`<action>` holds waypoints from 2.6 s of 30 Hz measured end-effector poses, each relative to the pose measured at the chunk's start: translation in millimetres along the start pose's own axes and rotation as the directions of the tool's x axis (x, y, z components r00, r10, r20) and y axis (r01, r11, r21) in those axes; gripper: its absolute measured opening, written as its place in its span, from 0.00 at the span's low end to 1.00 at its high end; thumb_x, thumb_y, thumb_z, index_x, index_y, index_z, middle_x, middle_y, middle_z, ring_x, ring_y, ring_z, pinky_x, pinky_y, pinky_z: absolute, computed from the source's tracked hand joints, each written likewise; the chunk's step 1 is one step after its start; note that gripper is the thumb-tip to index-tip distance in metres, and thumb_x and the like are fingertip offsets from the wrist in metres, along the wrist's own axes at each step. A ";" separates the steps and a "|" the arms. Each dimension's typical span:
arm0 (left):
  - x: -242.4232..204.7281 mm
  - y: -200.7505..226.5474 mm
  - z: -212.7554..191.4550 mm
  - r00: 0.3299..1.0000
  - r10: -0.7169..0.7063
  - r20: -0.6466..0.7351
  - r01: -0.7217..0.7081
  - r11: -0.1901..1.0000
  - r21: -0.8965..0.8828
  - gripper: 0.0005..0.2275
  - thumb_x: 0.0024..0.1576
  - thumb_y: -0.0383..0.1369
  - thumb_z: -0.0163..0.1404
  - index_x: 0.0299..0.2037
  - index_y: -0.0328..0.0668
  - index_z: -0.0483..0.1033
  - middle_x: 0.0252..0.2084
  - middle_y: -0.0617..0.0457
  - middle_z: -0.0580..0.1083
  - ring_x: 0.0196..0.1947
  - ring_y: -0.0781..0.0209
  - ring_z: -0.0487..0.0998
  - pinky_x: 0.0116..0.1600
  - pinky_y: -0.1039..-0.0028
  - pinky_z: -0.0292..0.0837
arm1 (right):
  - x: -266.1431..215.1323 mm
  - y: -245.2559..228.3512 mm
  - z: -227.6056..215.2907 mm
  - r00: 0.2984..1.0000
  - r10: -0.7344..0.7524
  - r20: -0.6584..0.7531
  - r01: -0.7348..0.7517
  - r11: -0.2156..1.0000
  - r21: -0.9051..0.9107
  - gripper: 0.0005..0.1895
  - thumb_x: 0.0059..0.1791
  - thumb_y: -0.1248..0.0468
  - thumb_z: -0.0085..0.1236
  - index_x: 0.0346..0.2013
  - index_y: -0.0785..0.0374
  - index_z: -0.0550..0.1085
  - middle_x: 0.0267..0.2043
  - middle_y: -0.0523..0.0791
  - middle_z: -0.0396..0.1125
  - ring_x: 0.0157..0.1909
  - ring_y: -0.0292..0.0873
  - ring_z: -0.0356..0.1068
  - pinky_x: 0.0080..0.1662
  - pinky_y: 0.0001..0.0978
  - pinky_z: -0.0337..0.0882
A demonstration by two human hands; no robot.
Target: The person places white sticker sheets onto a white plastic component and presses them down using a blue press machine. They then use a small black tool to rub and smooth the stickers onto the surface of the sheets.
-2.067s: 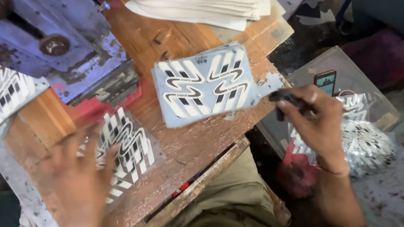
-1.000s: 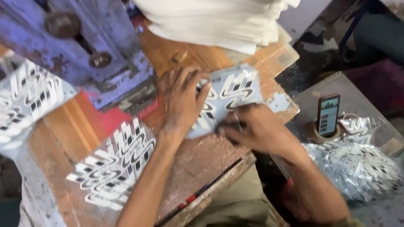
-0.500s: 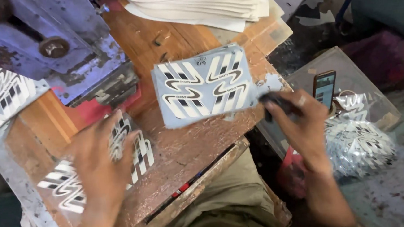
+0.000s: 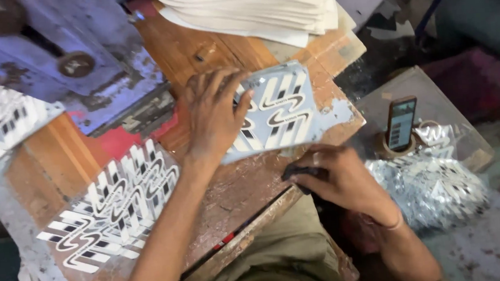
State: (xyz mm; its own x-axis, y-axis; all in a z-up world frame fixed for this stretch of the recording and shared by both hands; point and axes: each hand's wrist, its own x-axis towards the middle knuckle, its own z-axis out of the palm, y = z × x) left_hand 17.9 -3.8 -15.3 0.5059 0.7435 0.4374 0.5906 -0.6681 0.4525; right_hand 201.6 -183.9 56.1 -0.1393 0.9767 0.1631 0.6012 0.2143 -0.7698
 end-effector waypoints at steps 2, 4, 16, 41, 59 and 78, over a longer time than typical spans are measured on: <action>2.1 0.5 -0.5 0.998 0.032 -0.060 -0.030 0.999 0.042 0.15 0.61 0.43 0.55 0.55 0.51 0.78 0.57 0.53 0.74 0.60 0.52 0.69 0.70 0.46 0.51 | 23.7 6.9 -4.7 0.986 0.081 -0.145 -0.089 0.995 -0.048 0.07 0.46 0.61 0.66 0.36 0.60 0.82 0.30 0.46 0.75 0.27 0.43 0.75 0.28 0.34 0.71; -7.5 3.6 -4.7 0.994 0.052 -0.092 -0.045 0.996 0.081 0.14 0.59 0.42 0.56 0.52 0.51 0.79 0.55 0.53 0.75 0.59 0.52 0.69 0.70 0.46 0.51 | 50.5 15.0 0.3 0.944 0.180 -0.277 -0.205 0.977 -0.065 0.07 0.49 0.60 0.65 0.35 0.59 0.82 0.29 0.45 0.76 0.26 0.42 0.77 0.26 0.34 0.69; -5.0 13.7 -19.9 0.991 0.026 -0.134 -0.031 0.999 -0.042 0.05 0.59 0.35 0.57 0.42 0.48 0.80 0.46 0.51 0.74 0.55 0.52 0.71 0.70 0.44 0.50 | 28.2 -17.3 -1.1 0.999 -0.026 0.039 0.035 0.966 -0.257 0.12 0.43 0.58 0.69 0.37 0.59 0.83 0.28 0.48 0.73 0.26 0.48 0.71 0.30 0.40 0.68; -174.5 -62.4 -221.1 0.871 -0.484 0.090 0.489 0.833 -0.259 0.09 0.62 0.35 0.54 0.46 0.38 0.81 0.34 0.51 0.81 0.30 0.67 0.79 0.34 0.71 0.71 | -84.9 73.3 39.1 0.860 0.476 -0.185 -0.377 0.836 0.399 0.25 0.53 0.73 0.60 0.65 0.70 0.71 0.36 0.43 0.62 0.36 0.31 0.60 0.37 0.24 0.63; -176.6 -85.9 -197.3 0.794 -0.556 0.247 0.604 0.766 -0.219 0.11 0.63 0.39 0.52 0.49 0.43 0.80 0.38 0.52 0.82 0.35 0.63 0.81 0.42 0.67 0.76 | -81.2 51.1 43.6 0.858 0.486 -0.168 -0.348 0.789 0.506 0.11 0.56 0.70 0.54 0.53 0.71 0.75 0.43 0.47 0.73 0.40 0.35 0.70 0.37 0.28 0.71; -43.8 19.0 -85.2 0.993 0.093 -0.066 -0.098 0.992 -0.076 0.25 0.67 0.38 0.53 0.71 0.35 0.63 0.67 0.37 0.67 0.65 0.38 0.67 0.68 0.53 0.63 | -47.7 2.2 8.0 0.888 0.132 -0.441 -0.219 0.964 -0.152 0.13 0.48 0.69 0.66 0.48 0.64 0.80 0.41 0.48 0.75 0.40 0.41 0.74 0.43 0.31 0.72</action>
State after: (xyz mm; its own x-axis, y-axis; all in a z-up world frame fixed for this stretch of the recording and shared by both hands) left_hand -46.6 -51.5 40.3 0.5161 0.6744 0.5281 0.4890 -0.7381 0.4648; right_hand 203.3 -230.1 41.7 0.3026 0.8996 0.3150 0.7299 -0.0062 -0.6836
